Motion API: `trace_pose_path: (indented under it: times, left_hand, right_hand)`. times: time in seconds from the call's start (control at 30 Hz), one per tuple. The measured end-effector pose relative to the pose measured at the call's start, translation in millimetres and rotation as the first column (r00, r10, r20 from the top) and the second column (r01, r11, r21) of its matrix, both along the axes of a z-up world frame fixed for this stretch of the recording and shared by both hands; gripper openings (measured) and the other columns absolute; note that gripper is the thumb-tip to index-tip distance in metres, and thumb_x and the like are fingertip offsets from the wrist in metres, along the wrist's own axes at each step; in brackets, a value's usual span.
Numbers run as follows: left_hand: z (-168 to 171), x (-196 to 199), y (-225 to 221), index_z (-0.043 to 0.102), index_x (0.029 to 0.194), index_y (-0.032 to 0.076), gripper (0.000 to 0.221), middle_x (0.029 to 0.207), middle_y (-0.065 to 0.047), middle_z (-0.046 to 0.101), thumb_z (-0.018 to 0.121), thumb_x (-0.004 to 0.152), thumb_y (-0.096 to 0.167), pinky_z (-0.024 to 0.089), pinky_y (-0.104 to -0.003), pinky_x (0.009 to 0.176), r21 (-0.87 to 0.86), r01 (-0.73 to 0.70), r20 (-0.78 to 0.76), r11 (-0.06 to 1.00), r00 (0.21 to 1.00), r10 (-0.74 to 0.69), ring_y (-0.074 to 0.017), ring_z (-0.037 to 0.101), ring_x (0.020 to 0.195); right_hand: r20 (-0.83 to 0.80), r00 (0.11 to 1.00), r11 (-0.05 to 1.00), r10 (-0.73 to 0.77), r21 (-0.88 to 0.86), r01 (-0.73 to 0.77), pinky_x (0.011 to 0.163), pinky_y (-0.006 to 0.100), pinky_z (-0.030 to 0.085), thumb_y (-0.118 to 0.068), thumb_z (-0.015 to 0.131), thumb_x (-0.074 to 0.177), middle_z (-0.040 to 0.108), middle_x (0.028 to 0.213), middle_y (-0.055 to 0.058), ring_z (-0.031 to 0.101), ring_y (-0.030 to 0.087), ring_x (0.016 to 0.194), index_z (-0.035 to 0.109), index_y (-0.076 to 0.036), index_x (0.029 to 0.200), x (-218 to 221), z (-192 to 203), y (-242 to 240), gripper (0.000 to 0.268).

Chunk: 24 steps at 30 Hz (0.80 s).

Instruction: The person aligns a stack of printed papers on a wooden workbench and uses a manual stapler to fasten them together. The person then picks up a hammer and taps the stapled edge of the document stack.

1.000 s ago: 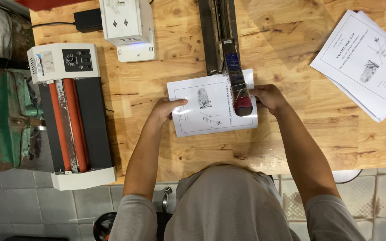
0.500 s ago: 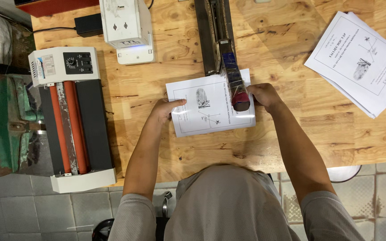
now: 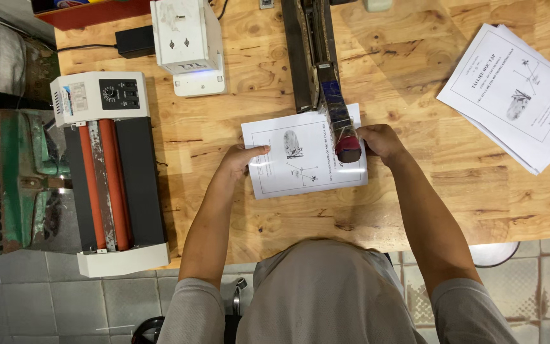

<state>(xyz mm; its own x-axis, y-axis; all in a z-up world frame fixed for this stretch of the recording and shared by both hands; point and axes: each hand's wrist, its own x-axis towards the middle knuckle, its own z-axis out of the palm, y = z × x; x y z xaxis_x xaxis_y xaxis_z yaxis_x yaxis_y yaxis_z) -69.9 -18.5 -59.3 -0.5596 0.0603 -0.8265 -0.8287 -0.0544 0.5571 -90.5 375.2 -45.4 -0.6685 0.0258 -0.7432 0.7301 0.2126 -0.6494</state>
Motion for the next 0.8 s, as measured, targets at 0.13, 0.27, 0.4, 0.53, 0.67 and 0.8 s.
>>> trace_pose_path:
  times: [0.13,0.27,0.4,0.53,0.67,0.8]
  left_hand:
    - [-4.7,0.2,-0.2,0.071,0.117,-0.002,0.055,0.112,-0.019,0.077,0.090,0.069,0.018,0.061,-0.040,0.083,0.014,0.005,-0.013,1.000,1.000,-0.004,-0.0292,0.075,0.105]
    - [-8.5,0.1,-0.3,0.071,0.117,-0.003,0.055,0.111,-0.019,0.077,0.090,0.069,0.018,0.060,-0.040,0.081,0.012,0.005,-0.009,1.000,1.000,-0.005,-0.0289,0.075,0.102]
    - [-12.4,1.0,-2.1,0.072,0.116,-0.004,0.053,0.110,-0.019,0.078,0.090,0.070,0.016,0.061,-0.038,0.081,0.044,-0.012,-0.020,0.999,1.000,0.013,-0.0281,0.076,0.100]
    - [-12.1,1.8,-0.6,0.072,0.115,-0.004,0.051,0.109,-0.018,0.078,0.090,0.071,0.014,0.061,-0.036,0.083,0.074,-0.014,-0.049,0.997,0.999,0.018,-0.0262,0.076,0.099]
    - [-9.1,-3.3,-0.3,0.071,0.115,-0.007,0.052,0.108,-0.021,0.077,0.089,0.070,0.011,0.062,-0.041,0.083,0.097,-0.044,-0.045,0.994,0.998,0.049,-0.0295,0.076,0.096]
    - [-11.1,4.7,-4.9,0.069,0.117,-0.013,0.053,0.110,-0.023,0.077,0.090,0.074,0.011,0.059,-0.044,0.086,0.017,-0.049,-0.038,0.999,0.998,0.050,-0.0326,0.075,0.097]
  right_hand:
    - [0.037,0.997,0.998,-0.063,0.012,0.062,0.080,0.037,0.060,-0.027,0.063,0.094,0.075,0.101,0.016,0.074,0.024,0.085,0.072,0.006,0.108,-5.1,10.7,0.6,0.037]
    - [-0.053,0.978,0.785,0.201,0.606,-0.129,0.085,0.037,0.053,-0.033,0.062,0.096,0.076,0.097,0.022,0.070,0.029,0.087,0.082,-0.002,0.099,-16.7,58.6,-6.0,0.037]
    - [-0.760,0.636,0.894,0.135,0.370,0.252,0.086,0.039,0.055,-0.025,0.059,0.103,0.073,0.103,0.016,0.071,0.028,0.095,0.074,-0.003,0.114,-34.5,134.8,-32.0,0.029]
    - [-0.711,0.588,0.921,0.387,0.335,-0.201,0.115,0.043,0.043,-0.032,0.055,0.105,0.061,0.141,0.018,0.057,0.031,0.134,0.060,-0.006,0.142,-30.5,195.2,-77.9,0.046]
    - [-0.505,0.308,0.571,0.807,0.800,-0.185,0.118,0.062,0.013,-0.043,0.057,0.103,0.027,0.161,0.030,0.019,0.043,0.150,0.033,0.002,0.155,7.9,180.1,-131.2,0.073]
    - [-0.799,0.217,0.792,0.561,0.594,0.140,0.125,0.056,0.007,-0.041,0.058,0.101,0.020,0.164,0.027,0.012,0.039,0.156,0.029,-0.001,0.158,30.2,106.1,-117.1,0.076]
